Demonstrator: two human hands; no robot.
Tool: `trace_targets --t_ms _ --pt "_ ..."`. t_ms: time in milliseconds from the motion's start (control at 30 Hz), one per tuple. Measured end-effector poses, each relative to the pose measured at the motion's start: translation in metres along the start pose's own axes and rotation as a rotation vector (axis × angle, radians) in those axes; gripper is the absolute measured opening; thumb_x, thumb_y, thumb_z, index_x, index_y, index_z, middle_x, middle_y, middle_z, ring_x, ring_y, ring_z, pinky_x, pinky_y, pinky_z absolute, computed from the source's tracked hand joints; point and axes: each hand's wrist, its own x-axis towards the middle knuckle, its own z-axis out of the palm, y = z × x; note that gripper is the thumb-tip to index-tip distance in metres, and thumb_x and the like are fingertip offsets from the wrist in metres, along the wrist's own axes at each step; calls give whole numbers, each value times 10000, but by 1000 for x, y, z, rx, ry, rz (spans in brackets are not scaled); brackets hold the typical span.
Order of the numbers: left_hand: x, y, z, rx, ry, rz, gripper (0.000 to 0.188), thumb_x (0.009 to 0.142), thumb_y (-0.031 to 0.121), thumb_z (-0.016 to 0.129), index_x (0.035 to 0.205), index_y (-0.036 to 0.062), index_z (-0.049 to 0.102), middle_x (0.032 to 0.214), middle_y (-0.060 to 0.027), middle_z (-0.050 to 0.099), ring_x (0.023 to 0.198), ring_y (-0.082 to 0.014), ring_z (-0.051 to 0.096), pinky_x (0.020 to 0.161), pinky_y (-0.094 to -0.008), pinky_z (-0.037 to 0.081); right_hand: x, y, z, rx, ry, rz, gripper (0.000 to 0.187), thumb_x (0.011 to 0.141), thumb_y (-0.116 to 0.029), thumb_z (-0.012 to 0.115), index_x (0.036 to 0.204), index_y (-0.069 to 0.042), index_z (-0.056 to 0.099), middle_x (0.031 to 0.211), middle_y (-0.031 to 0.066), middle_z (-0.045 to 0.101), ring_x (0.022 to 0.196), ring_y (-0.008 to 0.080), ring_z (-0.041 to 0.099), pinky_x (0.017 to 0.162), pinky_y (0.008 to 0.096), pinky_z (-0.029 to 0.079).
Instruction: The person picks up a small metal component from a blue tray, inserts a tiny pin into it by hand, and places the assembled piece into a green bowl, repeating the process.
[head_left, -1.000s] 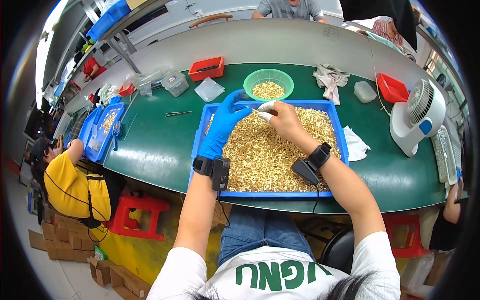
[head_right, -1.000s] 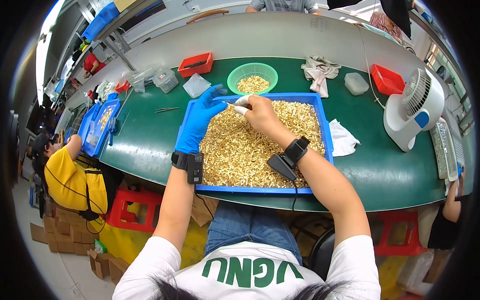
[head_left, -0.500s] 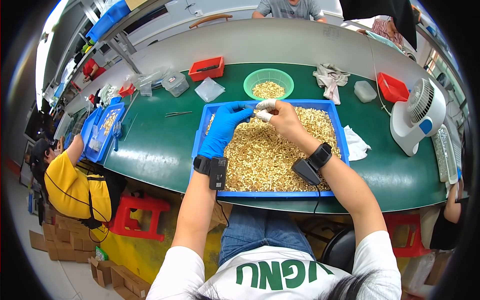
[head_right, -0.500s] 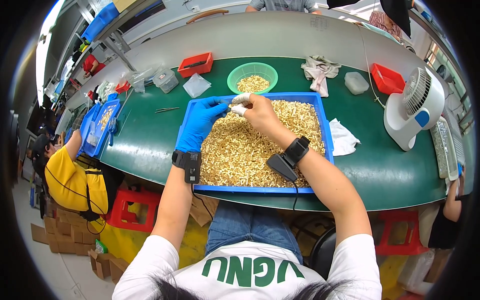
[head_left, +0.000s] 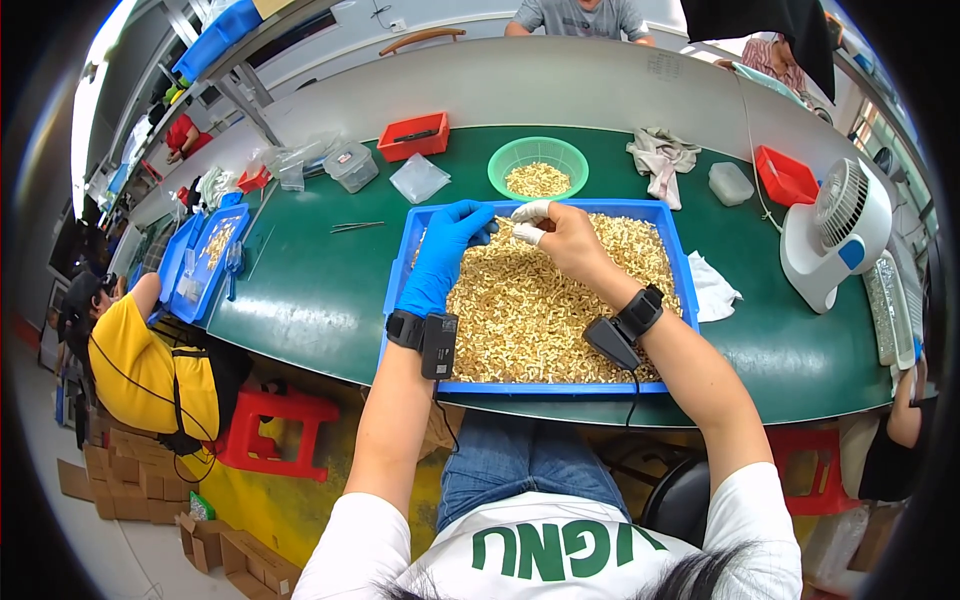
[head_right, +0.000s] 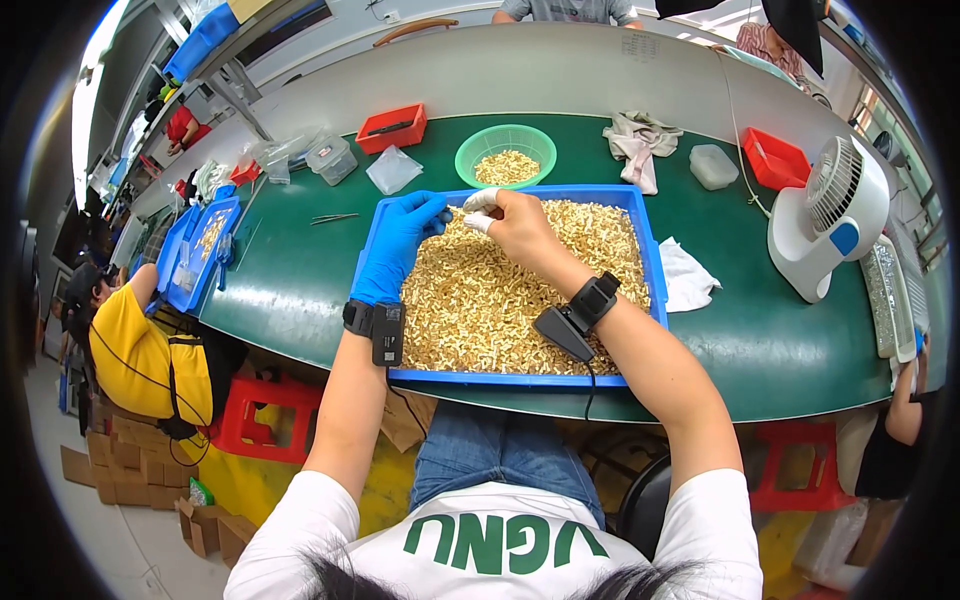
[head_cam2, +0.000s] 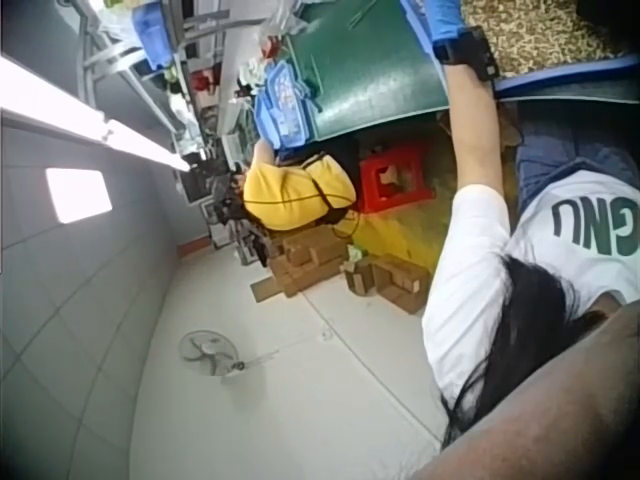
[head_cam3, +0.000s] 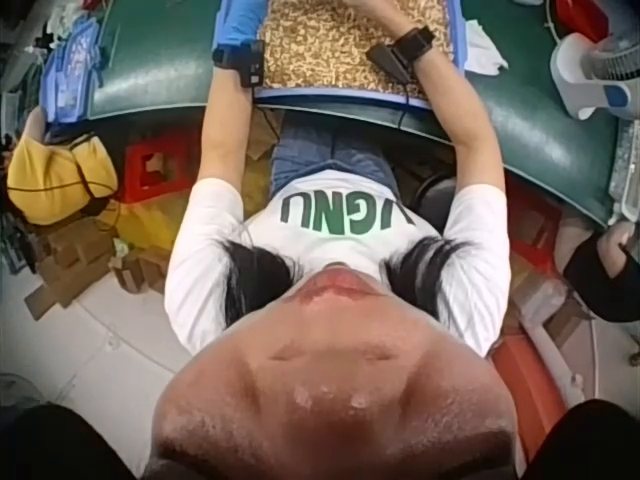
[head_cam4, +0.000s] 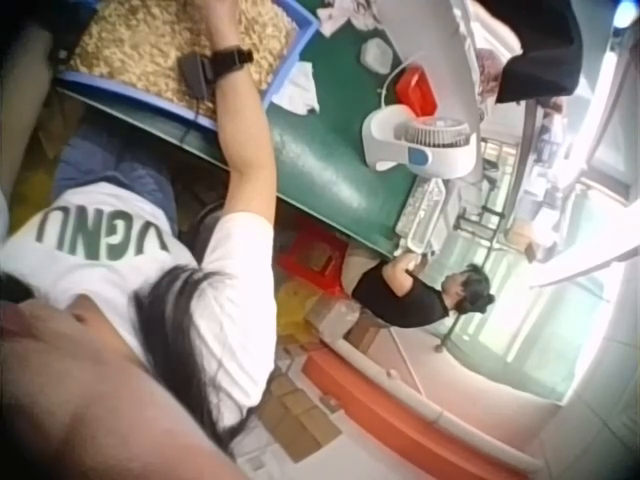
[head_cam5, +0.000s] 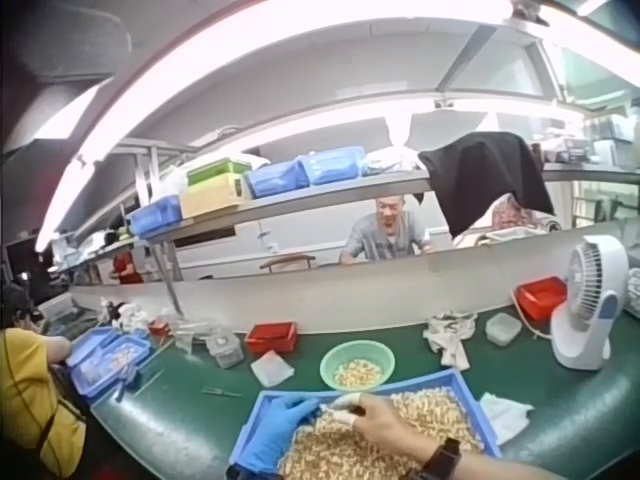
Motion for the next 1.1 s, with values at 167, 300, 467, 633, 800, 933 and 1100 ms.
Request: trace_targets --t_ms 167,300,467,633,800,933,1100 --pt "3 -10 3 55 13 57 181 840 172 583 834 -4 625 726 -43 607 624 -93 531 592 -227 437 -1 -4 0 23 -13 103 184 815 -119 629 951 3 604 773 32 602 610 72 533 528 222 444" --pt "6 -24 8 227 8 135 186 827 173 592 814 -11 618 720 -49 604 631 -98 532 585 -236 433 -2 -6 5 119 -80 254 171 828 -151 618 920 -8 605 721 21 589 510 58 487 442 211 395" --pt "10 -25 11 246 -24 127 186 817 165 595 792 -19 602 703 -47 587 623 -99 515 574 -241 420 -1 -2 1 130 -140 325 162 833 -170 614 854 -9 603 668 7 574 467 47 455 409 203 357" --pt "16 -29 -9 234 154 164 187 827 170 593 777 -11 598 691 -39 578 598 -96 501 563 -238 411 1 0 -2 9 -296 356 172 830 -155 611 854 15 606 674 28 584 475 58 470 425 202 379" --pt "15 -26 -28 -50 333 96 197 846 210 582 796 20 599 683 -14 574 562 -82 487 536 -206 388 14 -1 -23 -29 -319 411 172 818 -126 610 880 35 621 643 59 592 492 91 526 467 228 443" --pt "15 -31 -5 -18 210 23 194 849 206 579 821 16 607 713 -29 593 595 -89 522 576 -218 424 31 19 -38 404 196 269 187 817 -93 588 928 54 616 685 69 613 532 108 572 496 237 485" --pt "7 -34 4 -51 110 8 194 844 197 581 824 8 618 749 -45 612 649 -97 556 630 -239 452 14 9 -19 103 5 277 199 832 -83 560 973 48 608 719 78 625 565 111 593 502 237 495"
